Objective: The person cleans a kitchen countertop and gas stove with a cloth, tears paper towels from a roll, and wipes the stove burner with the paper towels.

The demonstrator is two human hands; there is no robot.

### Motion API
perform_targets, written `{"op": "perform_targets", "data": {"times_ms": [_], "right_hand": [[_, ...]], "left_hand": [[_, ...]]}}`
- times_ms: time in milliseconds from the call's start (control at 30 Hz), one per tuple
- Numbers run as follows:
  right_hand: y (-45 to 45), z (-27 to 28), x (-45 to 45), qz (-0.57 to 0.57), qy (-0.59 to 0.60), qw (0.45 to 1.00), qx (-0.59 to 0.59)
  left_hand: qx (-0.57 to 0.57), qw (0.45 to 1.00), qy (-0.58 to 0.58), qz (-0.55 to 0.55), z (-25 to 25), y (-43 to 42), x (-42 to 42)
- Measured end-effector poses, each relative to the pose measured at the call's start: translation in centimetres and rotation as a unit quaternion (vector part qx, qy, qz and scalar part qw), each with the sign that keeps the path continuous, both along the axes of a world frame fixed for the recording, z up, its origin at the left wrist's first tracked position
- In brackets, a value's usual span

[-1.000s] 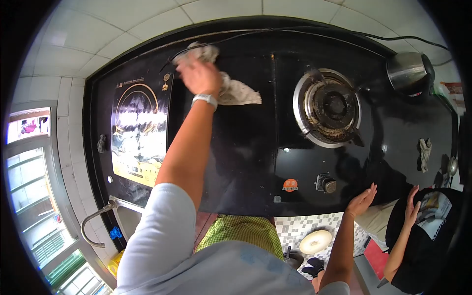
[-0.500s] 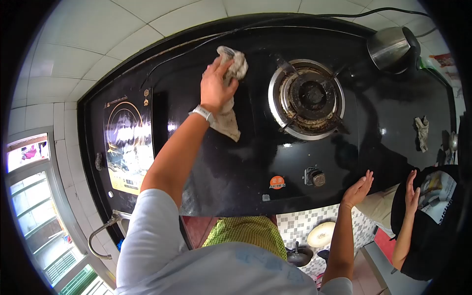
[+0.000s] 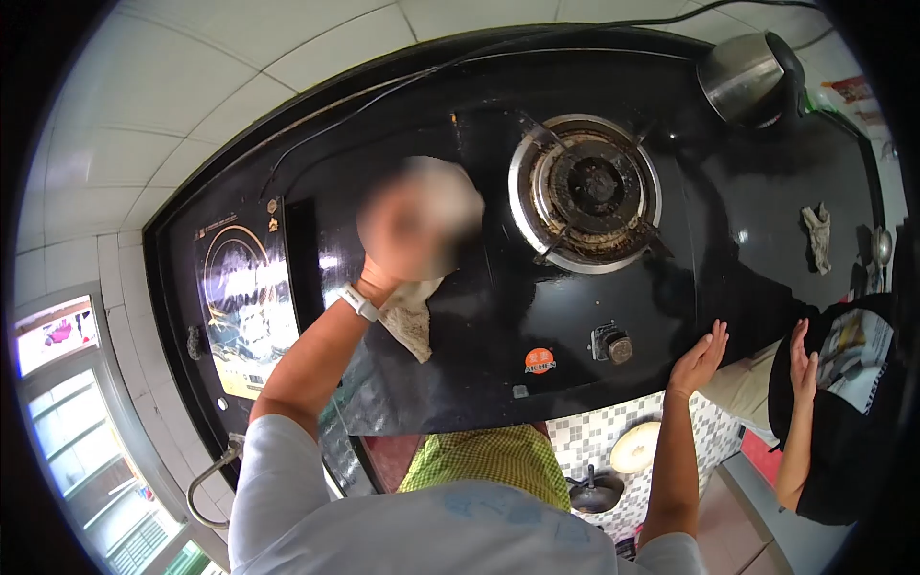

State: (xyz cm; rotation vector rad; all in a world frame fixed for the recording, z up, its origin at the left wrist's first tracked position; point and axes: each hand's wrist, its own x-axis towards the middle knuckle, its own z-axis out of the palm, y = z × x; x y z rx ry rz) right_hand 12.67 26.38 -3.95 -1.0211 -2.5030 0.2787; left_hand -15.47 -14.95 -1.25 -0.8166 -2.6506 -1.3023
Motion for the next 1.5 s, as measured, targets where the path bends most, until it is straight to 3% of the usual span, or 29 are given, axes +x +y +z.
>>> {"op": "perform_targets", "data": {"times_ms": [100,167,267,400,600,667,700,767,800,833,1000,1133,1267,1367,1500], "right_hand": [[0.1,0.0,0.0,0.004,0.000,1.000,0.001],[0.2,-0.1,0.0,0.003,-0.005,1.000,0.001],[0.3,0.0,0.0,-0.008,-0.009,1.000,0.003],[-0.1,0.5,-0.4,-0.011,-0.006,1.000,-0.006],[-0.3,1.2,-0.8,-0.009,-0.012,1.000,-0.011],[-0.3,1.2,-0.8,-0.020,-0.025,0.999,-0.009],[-0.3,1.2,-0.8,-0.019,-0.031,0.999,-0.010],[-0.1,1.1,-0.8,-0.013,-0.042,0.999,-0.009],[0.0,1.1,-0.8,-0.013,-0.043,0.999,-0.007],[0.0,1.1,-0.8,-0.013,-0.043,0.999,-0.006],[0.1,1.0,-0.8,-0.006,-0.032,0.999,-0.008],[0.0,1.2,-0.8,0.000,-0.031,1.000,-0.007],[0.2,0.9,-0.3,0.004,-0.031,0.999,-0.003],[0.2,0.8,-0.2,0.008,-0.025,1.000,0.004],[0.4,0.3,0.0,0.004,-0.030,1.000,-0.001]], "left_hand": [[0.205,0.958,-0.074,0.188,-1.6,2.6,-3.2],[0.145,0.973,-0.020,0.179,-0.2,5.4,-5.6],[0.059,0.987,0.116,0.092,1.2,10.5,-9.6],[0.032,0.992,0.120,-0.022,2.9,17.6,-14.4],[-0.006,0.977,0.079,-0.198,2.3,25.4,-19.5],[-0.006,0.972,-0.039,-0.232,1.9,28.1,-20.9],[-0.002,0.970,-0.042,-0.238,1.1,29.3,-21.7],[-0.042,0.936,0.154,-0.315,-1.0,30.8,-23.2],[-0.063,0.902,0.251,-0.345,-1.3,30.9,-23.1],[-0.151,0.920,0.206,-0.299,-2.2,30.8,-22.2],[-0.213,0.924,0.169,-0.269,-0.9,25.7,-22.1],[-0.210,0.940,0.164,-0.213,-1.1,19.4,-21.3],[-0.208,0.968,0.023,-0.140,1.1,13.9,-18.7],[-0.243,0.966,-0.012,-0.085,2.2,9.8,-17.0],[-0.239,0.969,0.064,-0.016,1.5,6.7,-14.9]]}}
